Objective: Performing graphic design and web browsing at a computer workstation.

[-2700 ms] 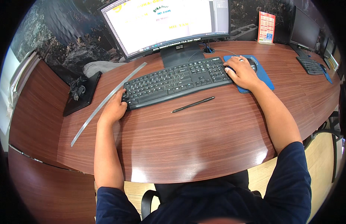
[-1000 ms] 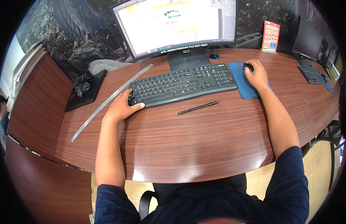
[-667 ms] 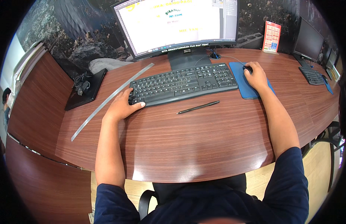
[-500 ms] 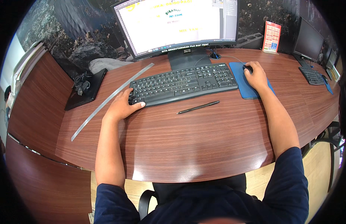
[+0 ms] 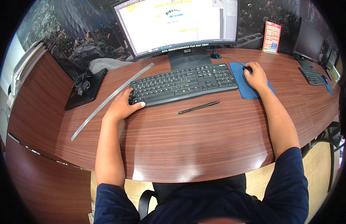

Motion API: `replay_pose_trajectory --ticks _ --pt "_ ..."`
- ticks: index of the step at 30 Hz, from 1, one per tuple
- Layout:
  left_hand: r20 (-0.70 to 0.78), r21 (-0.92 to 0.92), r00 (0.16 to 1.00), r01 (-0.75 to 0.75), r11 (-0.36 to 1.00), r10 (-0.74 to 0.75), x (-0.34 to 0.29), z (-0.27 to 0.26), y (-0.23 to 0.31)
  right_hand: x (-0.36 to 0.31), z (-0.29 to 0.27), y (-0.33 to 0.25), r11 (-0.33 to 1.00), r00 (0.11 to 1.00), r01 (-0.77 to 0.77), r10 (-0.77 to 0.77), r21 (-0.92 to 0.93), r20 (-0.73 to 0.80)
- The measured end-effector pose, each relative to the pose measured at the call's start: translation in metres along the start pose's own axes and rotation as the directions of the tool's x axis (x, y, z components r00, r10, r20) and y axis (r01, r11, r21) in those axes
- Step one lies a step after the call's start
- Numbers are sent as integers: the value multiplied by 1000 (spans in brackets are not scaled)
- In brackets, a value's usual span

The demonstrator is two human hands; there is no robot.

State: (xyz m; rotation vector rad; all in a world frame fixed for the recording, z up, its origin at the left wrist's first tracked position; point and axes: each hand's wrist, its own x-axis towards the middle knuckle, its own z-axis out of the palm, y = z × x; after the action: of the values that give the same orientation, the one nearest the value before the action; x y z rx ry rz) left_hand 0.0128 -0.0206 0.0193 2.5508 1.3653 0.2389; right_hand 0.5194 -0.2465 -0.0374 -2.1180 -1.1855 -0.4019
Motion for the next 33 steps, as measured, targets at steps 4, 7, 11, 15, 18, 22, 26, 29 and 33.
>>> replay_pose_trajectory --ticks 4,7,11,15,18,22,26,29,33 --pt "-17 2 1000 -12 1000 12 0 2 -2 -1 -1 -2 1000 1000 -8 8 1 5" --pt "-15 4 1000 -10 1000 10 1 2 -3 0 -1 -2 1000 1000 -13 13 2 10" --pt "-17 13 1000 -21 1000 21 1 2 -3 0 -2 -2 1000 1000 -20 20 -1 11" --pt "-32 12 999 -37 999 37 1 3 -5 -1 -2 -3 1000 1000 -18 18 -10 9" --pt "-23 8 999 -29 1000 29 2 3 -3 0 -2 -2 1000 1000 -14 14 -7 11" --pt "-20 5 1000 -19 1000 20 0 1 -2 -1 -2 -3 1000 1000 -11 12 -9 13" --pt "-14 8 1000 -3 1000 3 1 1 -1 -1 -2 -3 1000 1000 -13 13 -6 5" --pt "-8 6 1000 -10 1000 10 1 1 -2 -1 -2 -3 1000 1000 -10 10 -9 3" --pt "-8 1 1000 -6 1000 6 0 0 -1 -2 -3 -5 1000 1000 -15 15 -9 7"
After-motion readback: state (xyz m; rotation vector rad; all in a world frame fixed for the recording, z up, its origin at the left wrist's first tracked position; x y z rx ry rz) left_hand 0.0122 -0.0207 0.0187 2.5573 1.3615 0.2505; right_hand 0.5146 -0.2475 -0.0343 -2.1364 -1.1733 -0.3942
